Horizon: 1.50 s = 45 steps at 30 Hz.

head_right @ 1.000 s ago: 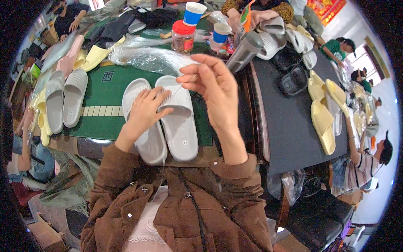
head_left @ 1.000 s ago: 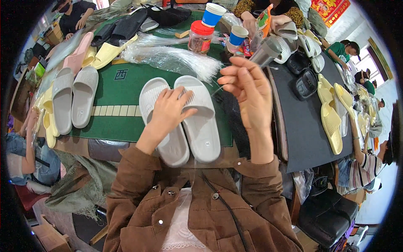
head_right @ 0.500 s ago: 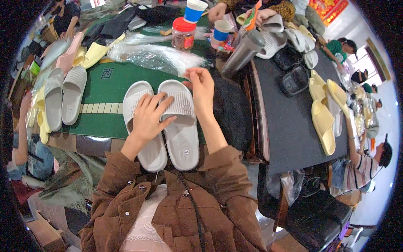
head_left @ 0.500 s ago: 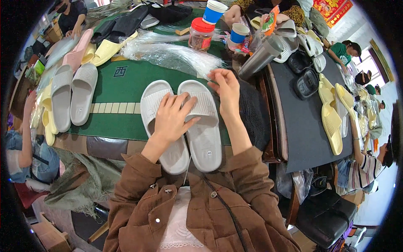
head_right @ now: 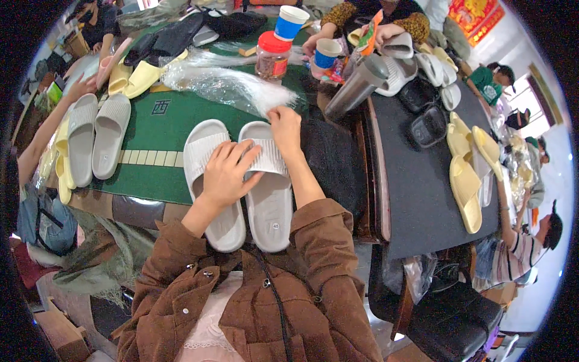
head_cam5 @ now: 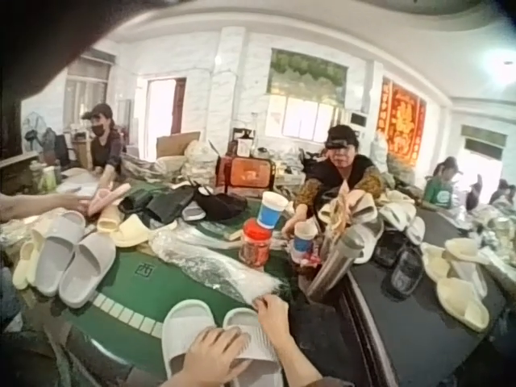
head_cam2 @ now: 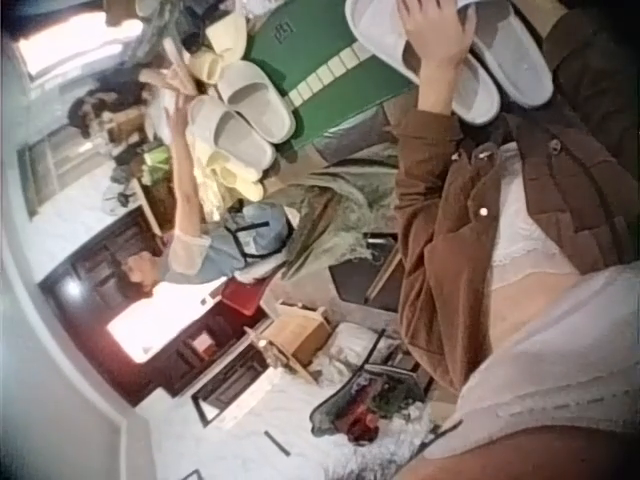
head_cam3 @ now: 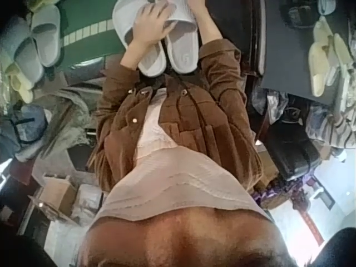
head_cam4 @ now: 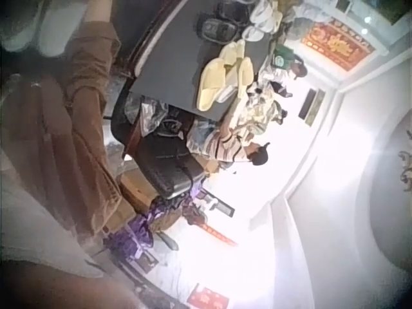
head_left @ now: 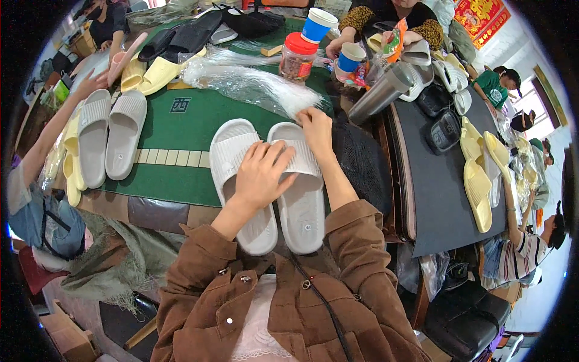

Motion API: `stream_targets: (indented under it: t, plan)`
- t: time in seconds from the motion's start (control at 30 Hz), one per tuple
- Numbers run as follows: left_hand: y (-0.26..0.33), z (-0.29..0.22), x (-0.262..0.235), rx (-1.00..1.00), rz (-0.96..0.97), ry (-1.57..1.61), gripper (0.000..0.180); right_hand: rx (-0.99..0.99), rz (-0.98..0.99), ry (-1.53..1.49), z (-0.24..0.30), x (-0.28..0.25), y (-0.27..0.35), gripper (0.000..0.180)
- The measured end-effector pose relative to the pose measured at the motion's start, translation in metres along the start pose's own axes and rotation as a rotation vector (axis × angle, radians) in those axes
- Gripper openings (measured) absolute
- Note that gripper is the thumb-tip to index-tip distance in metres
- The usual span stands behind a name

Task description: Manually assemble and tie pairs of slippers together using plastic fasteners.

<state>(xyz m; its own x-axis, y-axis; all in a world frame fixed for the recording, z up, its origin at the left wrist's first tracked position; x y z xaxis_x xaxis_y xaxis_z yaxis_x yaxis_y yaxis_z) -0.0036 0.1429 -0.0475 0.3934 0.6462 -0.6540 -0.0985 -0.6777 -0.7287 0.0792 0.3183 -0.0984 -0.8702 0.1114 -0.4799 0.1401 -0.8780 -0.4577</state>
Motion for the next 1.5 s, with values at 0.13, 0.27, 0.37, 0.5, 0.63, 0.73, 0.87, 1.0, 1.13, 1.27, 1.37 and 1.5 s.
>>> stream_targets:
  t: [0.13,0.27,0.37,0.5,0.63,0.73,0.87,1.0,1.13,1.27,1.37,1.5]
  plan:
    - [-0.001,0.001,0.004,-0.019,0.016,0.037,0.047,0.086,-0.092,-0.177,0.002,-0.008,-0.001,0.019]
    - [0.003,0.003,0.000,-0.026,0.000,0.024,0.048,0.257,-0.046,-0.319,0.006,-0.009,0.003,0.018]
    - [0.002,-0.002,0.002,0.029,-0.033,0.045,0.047,0.078,-0.138,-0.164,0.016,-0.029,0.001,0.016]
    - [0.003,-0.016,-0.002,0.107,-0.103,0.125,0.048,-0.199,-0.115,0.050,0.039,-0.049,0.002,0.013]
    - [-0.008,-0.010,-0.024,-0.116,-0.202,0.273,0.054,-0.132,0.029,-0.033,0.096,-0.074,0.016,0.015]
    - [-0.011,0.001,-0.020,-0.569,-0.130,0.758,0.057,-0.132,0.147,-0.197,0.126,-0.084,0.029,0.016]
    - [-0.012,-0.011,-0.006,-0.744,0.074,1.427,0.039,-0.206,0.328,-0.394,0.161,-0.089,0.052,0.019]
    - [-0.010,-0.022,-0.022,-0.790,0.157,1.524,0.035,-0.035,0.264,-0.533,0.154,-0.118,0.057,0.020]
    - [-0.021,-0.032,-0.053,-0.690,-0.113,1.297,0.030,-0.154,0.285,-0.462,0.167,-0.134,0.065,0.022]
    - [-0.021,-0.045,-0.057,-0.572,-0.190,1.382,0.026,-0.121,0.377,-0.606,0.173,-0.113,0.085,0.024]
    - [-0.010,-0.053,-0.050,-0.697,0.087,1.444,0.018,-0.117,0.325,-0.629,0.178,-0.125,0.089,0.022]
    - [-0.003,-0.041,-0.067,-0.629,0.110,1.282,0.012,-0.173,0.109,-0.641,0.165,-0.172,0.085,0.020]
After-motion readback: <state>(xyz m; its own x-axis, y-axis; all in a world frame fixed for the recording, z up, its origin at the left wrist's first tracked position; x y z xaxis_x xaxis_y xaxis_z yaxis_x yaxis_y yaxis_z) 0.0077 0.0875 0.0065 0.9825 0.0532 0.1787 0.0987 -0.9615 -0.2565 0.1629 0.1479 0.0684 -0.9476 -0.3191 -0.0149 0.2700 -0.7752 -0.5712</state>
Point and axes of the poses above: each hand's wrist, its own y-axis away from the middle knuckle, its own x-axis out of the palm, z = x × y, the point moved 7 cm from there along -y, towards the middle knuckle, and after that the axes turned 8 degrees about -z, right-handed, at the moved point
